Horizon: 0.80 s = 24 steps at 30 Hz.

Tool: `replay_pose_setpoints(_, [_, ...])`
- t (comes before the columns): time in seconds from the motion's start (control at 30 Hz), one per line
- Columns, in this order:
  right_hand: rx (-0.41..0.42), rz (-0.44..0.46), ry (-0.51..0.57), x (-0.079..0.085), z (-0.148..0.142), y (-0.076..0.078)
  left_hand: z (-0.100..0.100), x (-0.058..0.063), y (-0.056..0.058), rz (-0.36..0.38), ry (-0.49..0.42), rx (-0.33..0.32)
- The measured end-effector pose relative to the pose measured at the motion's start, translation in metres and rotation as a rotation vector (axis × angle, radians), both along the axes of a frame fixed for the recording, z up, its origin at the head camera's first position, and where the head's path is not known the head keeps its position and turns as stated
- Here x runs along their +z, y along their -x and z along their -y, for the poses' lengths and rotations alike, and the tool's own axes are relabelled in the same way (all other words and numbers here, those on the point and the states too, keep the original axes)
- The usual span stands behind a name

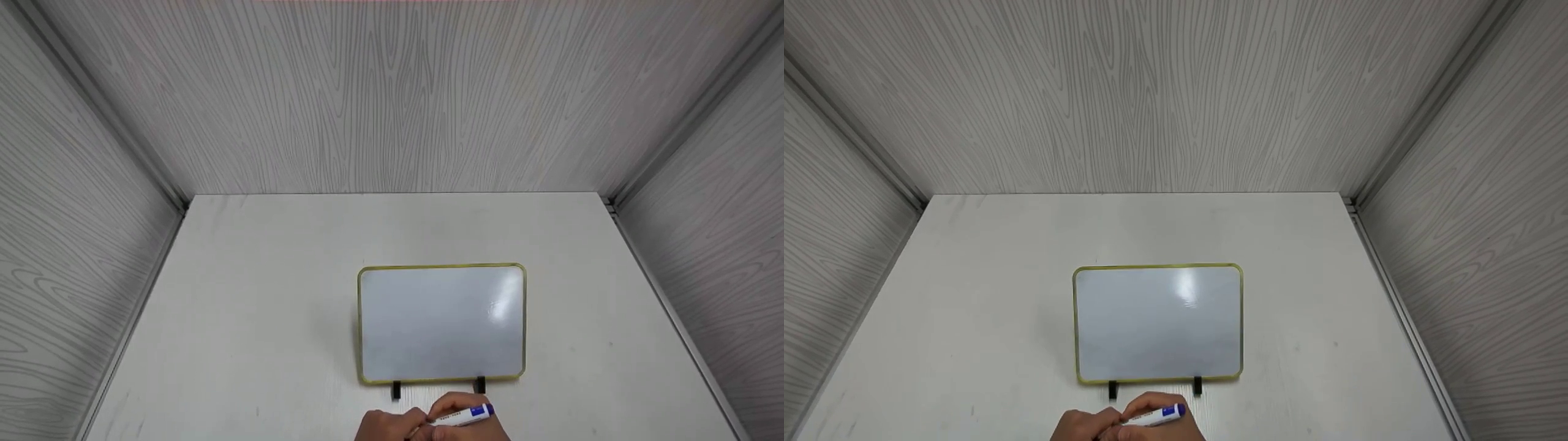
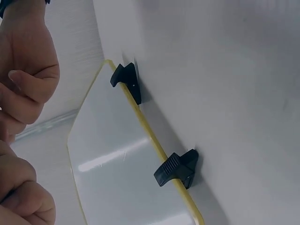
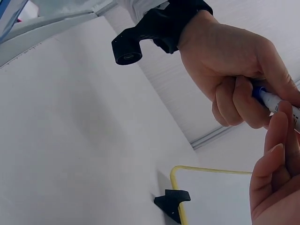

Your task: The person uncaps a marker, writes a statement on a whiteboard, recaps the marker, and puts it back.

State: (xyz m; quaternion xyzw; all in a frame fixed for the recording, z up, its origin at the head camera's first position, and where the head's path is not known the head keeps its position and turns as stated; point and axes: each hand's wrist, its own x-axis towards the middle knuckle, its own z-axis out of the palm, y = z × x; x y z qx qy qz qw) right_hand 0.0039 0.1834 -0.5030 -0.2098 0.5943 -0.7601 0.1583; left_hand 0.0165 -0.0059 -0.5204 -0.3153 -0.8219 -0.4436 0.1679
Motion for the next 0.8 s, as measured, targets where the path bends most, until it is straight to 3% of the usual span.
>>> replay_pose_setpoints(0.1, [-0.022, -0.004, 0.017, -0.001, -0.001, 0.0, 0.001, 0.0, 0.001, 0.025, 0.038, 0.001])
replay_pose_setpoints(0.3, [-0.123, 0.159, 0.014, 0.006, -0.013, 0.001, 0.008, -0.005, 0.005, 0.165, 0.19, -0.002])
replay_pose_setpoints(0.37, [-0.152, 0.193, 0.003, 0.008, -0.019, 0.003, 0.01, -0.007, 0.007, 0.254, 0.283, -0.015])
replay_pose_setpoints(0.53, [-0.197, 0.26, -0.054, 0.009, -0.028, 0.008, 0.008, -0.01, 0.016, 0.562, 0.606, -0.105])
replay_pose_setpoints(0.6, [-0.207, 0.268, -0.083, 0.009, -0.03, 0.01, 0.006, -0.013, 0.018, 0.633, 0.708, -0.135])
replay_pose_setpoints(0.63, [-0.209, 0.265, -0.095, 0.009, -0.03, 0.01, 0.006, -0.015, 0.019, 0.64, 0.745, -0.149])
replay_pose_setpoints(0.8, [-0.204, 0.289, -0.122, 0.009, -0.03, 0.012, 0.003, -0.027, 0.012, 0.475, 0.826, -0.231])
